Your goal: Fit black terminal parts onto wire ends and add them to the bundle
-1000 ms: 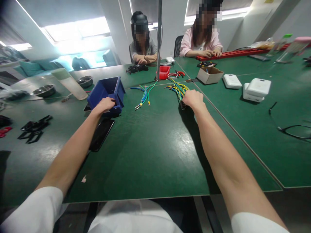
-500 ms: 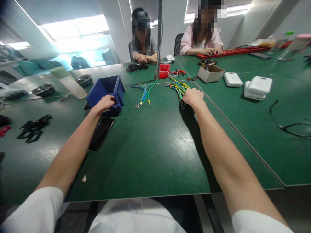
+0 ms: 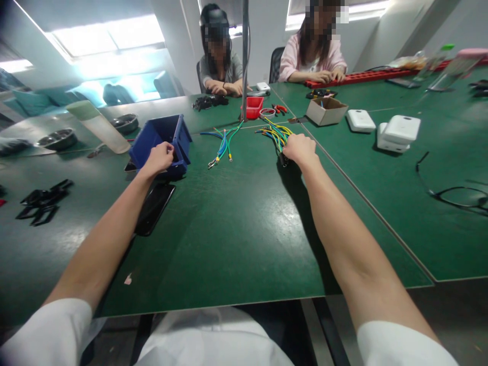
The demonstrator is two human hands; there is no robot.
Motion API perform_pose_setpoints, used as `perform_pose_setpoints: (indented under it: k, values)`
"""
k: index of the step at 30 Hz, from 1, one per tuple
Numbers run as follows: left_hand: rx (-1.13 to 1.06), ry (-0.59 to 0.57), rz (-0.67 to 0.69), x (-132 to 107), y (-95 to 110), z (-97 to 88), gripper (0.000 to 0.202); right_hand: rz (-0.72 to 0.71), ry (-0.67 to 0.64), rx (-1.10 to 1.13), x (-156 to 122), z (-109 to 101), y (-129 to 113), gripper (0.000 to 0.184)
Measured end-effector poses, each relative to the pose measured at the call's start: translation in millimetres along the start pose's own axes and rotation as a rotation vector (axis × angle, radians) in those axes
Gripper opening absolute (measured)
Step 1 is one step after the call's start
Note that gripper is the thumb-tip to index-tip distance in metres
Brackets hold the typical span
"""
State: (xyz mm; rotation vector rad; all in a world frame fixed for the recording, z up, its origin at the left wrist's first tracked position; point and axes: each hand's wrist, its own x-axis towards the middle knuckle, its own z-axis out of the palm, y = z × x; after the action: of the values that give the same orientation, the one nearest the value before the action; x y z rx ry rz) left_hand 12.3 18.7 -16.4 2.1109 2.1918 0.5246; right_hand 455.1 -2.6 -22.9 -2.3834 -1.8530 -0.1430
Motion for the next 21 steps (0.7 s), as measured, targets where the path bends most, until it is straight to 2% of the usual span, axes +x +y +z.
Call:
perform_pose_setpoints:
  k: [7, 15, 21]
  values:
    - [-0.001, 0.084, 0.014, 0, -5, 5.8, 0.031, 0.003, 0.022, 0.015, 1, 2, 1, 0.044]
    - [0.0, 0.097, 0.058, 0, -5, 5.5, 0.036, 0.008, 0.078, 0.059, -1, -5, -1, 0.042]
    - [-0.011, 0.108, 0.082, -1, -4, 6.3, 0.037, -0.042, 0.158, 0.125, -5, -10, -19, 0.035]
